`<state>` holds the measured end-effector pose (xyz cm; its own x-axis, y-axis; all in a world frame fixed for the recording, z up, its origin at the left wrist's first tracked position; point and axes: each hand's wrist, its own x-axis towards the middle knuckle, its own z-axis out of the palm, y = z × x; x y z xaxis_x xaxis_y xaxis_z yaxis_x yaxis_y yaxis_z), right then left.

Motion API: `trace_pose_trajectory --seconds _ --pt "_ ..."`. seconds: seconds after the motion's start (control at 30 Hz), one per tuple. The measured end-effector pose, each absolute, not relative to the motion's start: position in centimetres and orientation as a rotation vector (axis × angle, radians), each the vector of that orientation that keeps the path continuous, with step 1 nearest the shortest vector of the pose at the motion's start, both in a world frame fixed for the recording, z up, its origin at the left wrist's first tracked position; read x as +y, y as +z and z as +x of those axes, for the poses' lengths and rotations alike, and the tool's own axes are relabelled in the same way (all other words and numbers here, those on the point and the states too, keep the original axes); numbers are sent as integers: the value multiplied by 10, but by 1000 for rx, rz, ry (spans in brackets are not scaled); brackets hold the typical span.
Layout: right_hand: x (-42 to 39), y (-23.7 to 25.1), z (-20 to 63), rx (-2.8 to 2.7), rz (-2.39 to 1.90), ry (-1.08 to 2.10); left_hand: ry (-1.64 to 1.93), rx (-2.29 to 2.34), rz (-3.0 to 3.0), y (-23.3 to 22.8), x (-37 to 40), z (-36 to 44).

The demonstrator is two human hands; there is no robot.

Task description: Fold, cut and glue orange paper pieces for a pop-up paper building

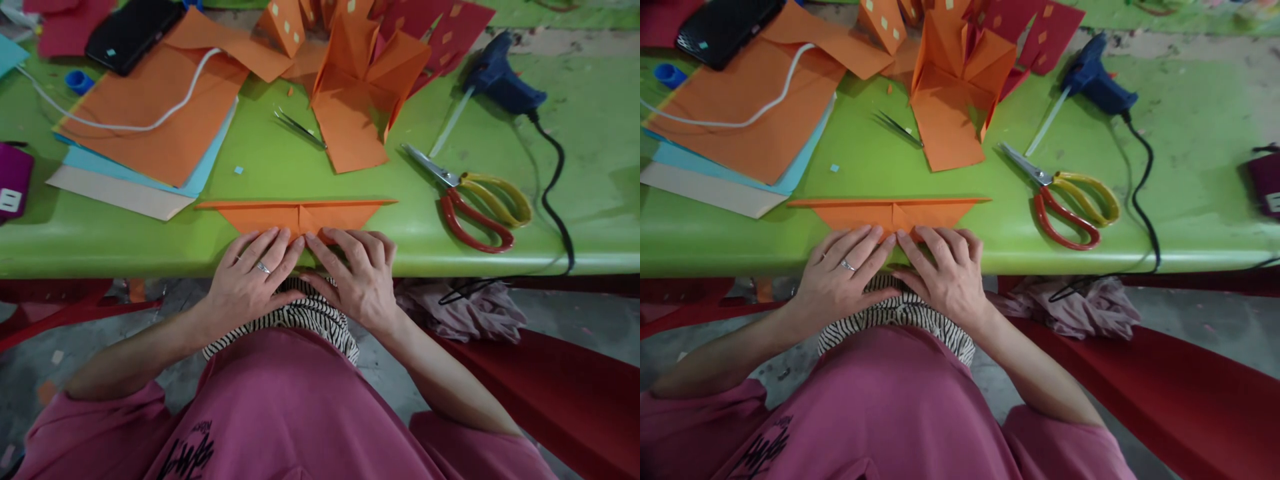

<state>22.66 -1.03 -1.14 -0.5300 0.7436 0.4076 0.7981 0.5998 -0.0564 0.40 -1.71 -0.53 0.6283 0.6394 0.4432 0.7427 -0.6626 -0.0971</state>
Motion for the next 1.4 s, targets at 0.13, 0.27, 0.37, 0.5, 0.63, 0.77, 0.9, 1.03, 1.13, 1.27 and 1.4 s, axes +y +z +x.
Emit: trace_pose_trajectory --seconds 0.13,0.27,0.37,0.5,0.63,0.77,0.9,1.03,1.13,1.27,1.4 --pt "-13 -10 227 -2433 -1234 -204 -470 -1134 -2583 -4 -19 4" --pt "-19 -11 235 -2392 -1263 -204 -444 -1144 -2590 -2 -20 4" --pt "-23 -13 248 -2336 -1262 -263 -431 -1128 -2582 -1 -20 4" --pt "-26 -9 257 -2271 -1291 -317 -428 -1110 -2559 -4 -20 3" --pt "-21 0 241 -2310 -1224 -238 -487 -1120 -2541 -9 -20 3" --pt "-10 0 218 -2400 -1110 -116 -604 -1165 -2574 -14 -22 3" --pt "-4 -8 212 -2384 -1071 -115 -725 -1172 -2612 -13 -21 2" --pt "-3 -11 214 -2397 -1044 -183 -686 -1187 -2634 -11 -19 0" --pt "-4 -9 213 -2417 -1051 -218 -618 -1188 -2620 -11 -20 -3" --pt "-2 -6 211 -2409 -1050 -245 -578 -1245 -2583 -12 -25 -13" --pt "-1 -6 212 -2414 -1025 -248 -542 -1316 -2512 -11 -32 -31"
